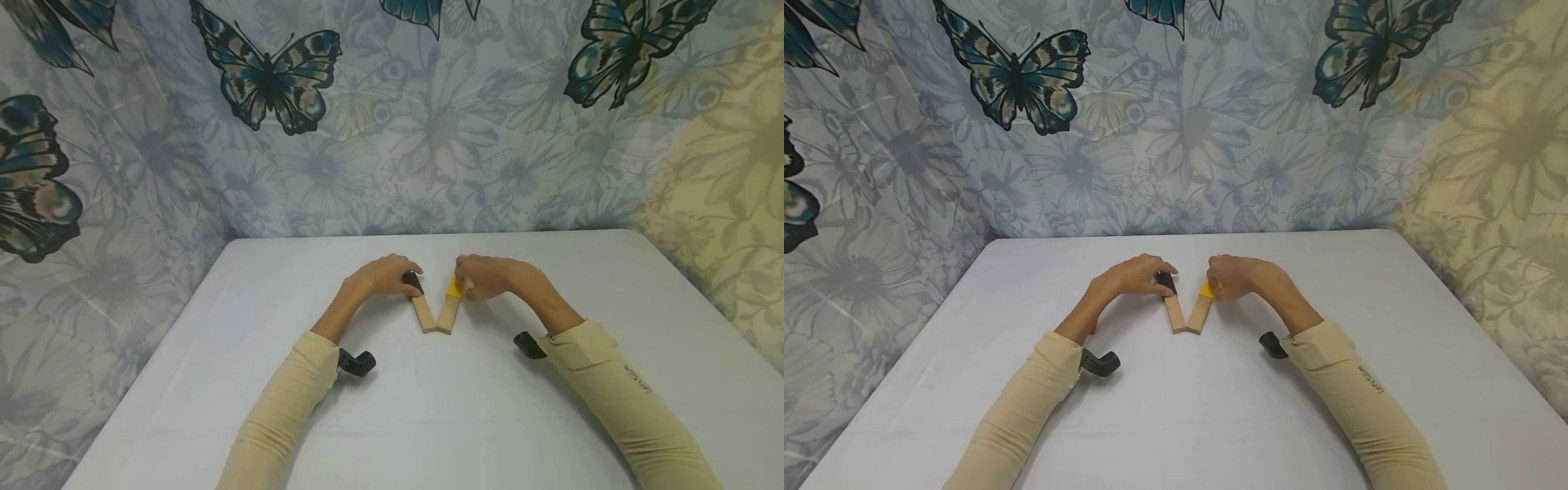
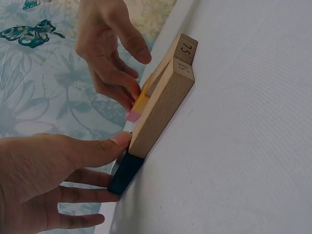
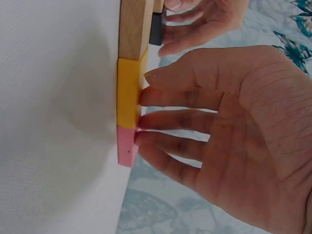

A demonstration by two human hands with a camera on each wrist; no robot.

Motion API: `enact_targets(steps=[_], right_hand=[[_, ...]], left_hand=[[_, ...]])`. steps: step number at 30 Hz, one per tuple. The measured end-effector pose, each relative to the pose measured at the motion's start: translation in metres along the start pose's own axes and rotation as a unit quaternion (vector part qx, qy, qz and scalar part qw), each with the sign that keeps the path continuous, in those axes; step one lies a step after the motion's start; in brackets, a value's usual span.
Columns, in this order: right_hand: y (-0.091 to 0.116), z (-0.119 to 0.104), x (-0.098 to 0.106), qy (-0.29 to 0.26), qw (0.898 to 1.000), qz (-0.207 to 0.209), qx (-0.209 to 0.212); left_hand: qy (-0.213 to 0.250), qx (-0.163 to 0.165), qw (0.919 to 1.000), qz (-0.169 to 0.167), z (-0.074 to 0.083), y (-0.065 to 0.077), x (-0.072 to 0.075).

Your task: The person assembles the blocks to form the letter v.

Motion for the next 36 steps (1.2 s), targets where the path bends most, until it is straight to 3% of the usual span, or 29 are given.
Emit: enact_targets(steps=[36], right_hand=[[0.0010,0.0018,-0.0001,-0.002,1.000,0.006,0.011]], left_hand=[[-0.007,0.001,1.0000,-0.005,0.0032,0.0019,0.0033]])
Point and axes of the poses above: each hand's wrist, its own y-axis away from the middle knuckle, its own x-axis out of the back of the hand, z = x × y, the point moved 8 cm from there along -y, towards the middle knuckle, and after that the axes turned 10 degrees about z, right-handed, at the moved point
